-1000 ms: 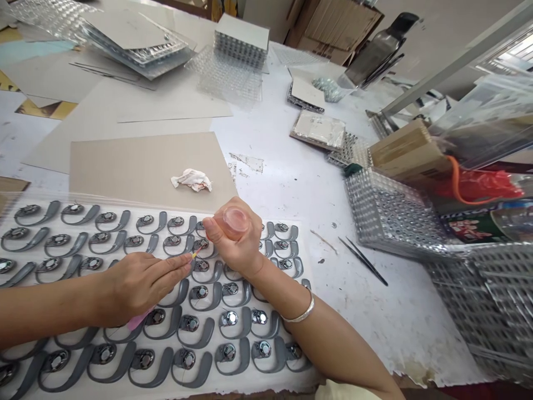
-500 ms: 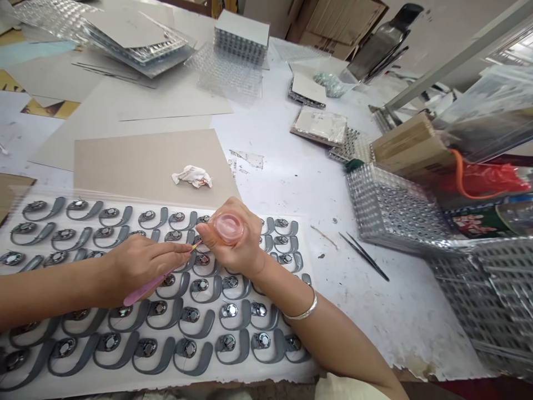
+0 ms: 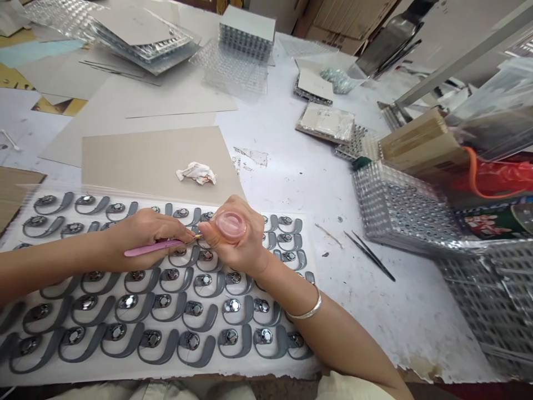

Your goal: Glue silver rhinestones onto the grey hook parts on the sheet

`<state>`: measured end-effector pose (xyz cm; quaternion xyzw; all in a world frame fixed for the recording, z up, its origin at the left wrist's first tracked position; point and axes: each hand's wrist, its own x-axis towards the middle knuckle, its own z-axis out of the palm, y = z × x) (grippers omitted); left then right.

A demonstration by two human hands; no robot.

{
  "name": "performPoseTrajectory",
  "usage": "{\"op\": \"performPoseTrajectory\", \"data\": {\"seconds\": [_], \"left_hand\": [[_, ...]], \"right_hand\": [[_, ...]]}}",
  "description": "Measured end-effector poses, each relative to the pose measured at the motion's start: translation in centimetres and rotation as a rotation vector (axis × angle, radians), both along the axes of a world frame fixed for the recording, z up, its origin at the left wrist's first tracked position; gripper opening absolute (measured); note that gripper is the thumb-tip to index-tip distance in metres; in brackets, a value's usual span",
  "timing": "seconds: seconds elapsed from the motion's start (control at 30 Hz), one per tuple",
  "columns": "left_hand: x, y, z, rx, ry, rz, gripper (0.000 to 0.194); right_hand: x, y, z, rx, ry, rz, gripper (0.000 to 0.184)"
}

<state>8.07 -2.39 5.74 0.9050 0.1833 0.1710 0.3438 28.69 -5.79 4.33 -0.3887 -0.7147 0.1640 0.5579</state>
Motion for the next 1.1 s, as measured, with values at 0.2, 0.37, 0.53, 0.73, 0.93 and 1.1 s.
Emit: {"op": "performPoseTrajectory", "data": {"seconds": [0.2, 0.37, 0.53, 0.73, 0.93, 1.1], "left_hand": [[0.2, 1.1, 0.6, -0.167, 0.025, 0.045, 0.016], [0.6, 1.9, 0.8, -0.319, 0.037, 0.094, 0.014], [0.7, 2.6, 0.7, -0.618, 0.061, 0.169, 0.015], [0.6, 2.7, 0.5, -0.73, 0.068, 0.194, 0.013], [0.5, 2.6, 0.3, -0.706, 0.058, 0.171, 0.015], [0.5, 2.5, 0.2, -0.686, 0.05, 0.176, 0.015]], "right_hand": [[-0.1, -0.1, 0.0, -0.029, 0.015, -0.005, 0.011], [-0.3, -0.1, 0.0, -0.025, 0.036, 0.013, 0.012], [-0.4, -0.1, -0.2, -0.02, 0.051, 0.006, 0.011], [-0.4, -0.1, -0.4, -0.016, 0.052, -0.004, 0.01], [-0.4, -0.1, -0.5, -0.029, 0.046, -0.024, 0.009], [-0.3, -0.1, -0.5, -0.032, 0.043, -0.022, 0.011]]}}
